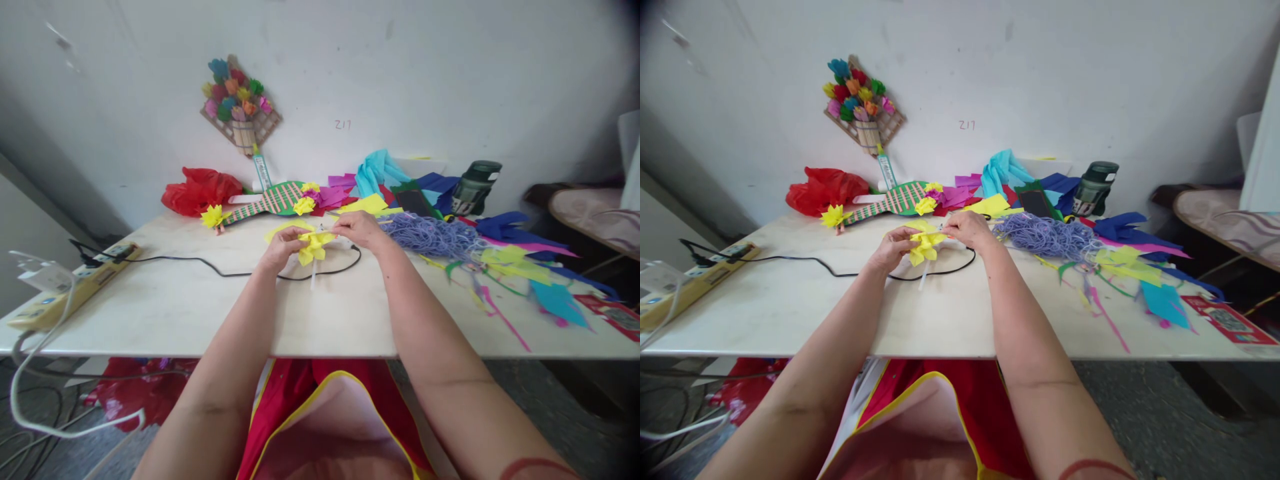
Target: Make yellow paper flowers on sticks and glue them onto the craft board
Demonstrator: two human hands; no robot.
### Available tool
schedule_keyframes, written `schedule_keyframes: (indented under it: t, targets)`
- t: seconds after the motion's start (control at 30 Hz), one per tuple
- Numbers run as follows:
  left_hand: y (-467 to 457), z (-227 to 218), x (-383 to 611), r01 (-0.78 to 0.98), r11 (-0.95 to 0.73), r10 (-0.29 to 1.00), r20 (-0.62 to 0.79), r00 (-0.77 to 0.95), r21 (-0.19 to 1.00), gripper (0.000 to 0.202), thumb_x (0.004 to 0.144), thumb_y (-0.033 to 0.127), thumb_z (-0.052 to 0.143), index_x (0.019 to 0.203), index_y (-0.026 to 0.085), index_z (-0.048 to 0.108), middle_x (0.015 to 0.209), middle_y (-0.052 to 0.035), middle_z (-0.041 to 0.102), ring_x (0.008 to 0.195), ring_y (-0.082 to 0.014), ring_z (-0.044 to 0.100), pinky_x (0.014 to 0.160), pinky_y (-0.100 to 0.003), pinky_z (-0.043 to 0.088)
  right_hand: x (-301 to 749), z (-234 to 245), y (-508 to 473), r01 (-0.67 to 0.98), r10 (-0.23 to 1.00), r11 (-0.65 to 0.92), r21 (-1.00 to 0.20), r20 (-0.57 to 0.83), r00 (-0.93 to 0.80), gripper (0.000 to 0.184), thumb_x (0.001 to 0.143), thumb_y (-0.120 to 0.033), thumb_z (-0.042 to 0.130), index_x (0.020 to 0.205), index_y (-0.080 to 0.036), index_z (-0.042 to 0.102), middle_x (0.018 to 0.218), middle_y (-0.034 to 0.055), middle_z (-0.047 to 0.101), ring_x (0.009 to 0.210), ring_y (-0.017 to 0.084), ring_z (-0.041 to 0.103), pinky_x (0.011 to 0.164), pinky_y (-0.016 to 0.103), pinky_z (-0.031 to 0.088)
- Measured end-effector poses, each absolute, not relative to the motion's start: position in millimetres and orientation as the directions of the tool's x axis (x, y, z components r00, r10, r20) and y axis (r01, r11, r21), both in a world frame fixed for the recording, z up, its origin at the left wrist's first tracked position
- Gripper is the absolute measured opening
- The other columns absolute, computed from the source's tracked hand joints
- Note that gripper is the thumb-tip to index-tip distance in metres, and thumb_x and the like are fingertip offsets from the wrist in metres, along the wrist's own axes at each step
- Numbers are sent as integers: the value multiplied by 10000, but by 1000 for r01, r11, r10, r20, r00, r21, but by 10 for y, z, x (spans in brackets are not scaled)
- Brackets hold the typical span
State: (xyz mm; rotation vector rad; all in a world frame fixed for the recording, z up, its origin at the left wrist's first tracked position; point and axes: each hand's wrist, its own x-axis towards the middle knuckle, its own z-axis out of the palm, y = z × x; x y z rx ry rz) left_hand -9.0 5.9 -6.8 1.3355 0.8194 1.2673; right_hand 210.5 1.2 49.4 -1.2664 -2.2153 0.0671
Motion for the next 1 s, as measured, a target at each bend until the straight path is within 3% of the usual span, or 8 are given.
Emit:
schedule_keyframes:
  t: [0.17,0.7,1.0]
  targets:
    - [62,-71,-95,-188,-192,953,228,198,963,338,480,243,812,799,173,722,706,1,689,591,-120,584,578,-241,447,2105,503,14,778,805,554,-297,429,-409,197,830,-266,590,785,-206,771,808,28,730,750,147,595,634,246,353]
    - [48,-53,-96,-156,-183,953,214,214,971,335,494,237,799,815,172,728,694,6,672,590,-114,569,564,-229,410,2087,474,23,737,822,527,-423,474,-316,60,728,-220,690,693,-190,729,708,8,688,655,122,559,620,243,355]
    - [27,-30,-89,-152,-182,955,212,208,971,338,485,241,800,804,165,722,689,-2,674,577,-119,564,555,-239,400,2107,497,19,759,806,551,-347,456,-377,136,789,-251,641,698,-201,728,749,13,695,721,137,570,632,244,342]
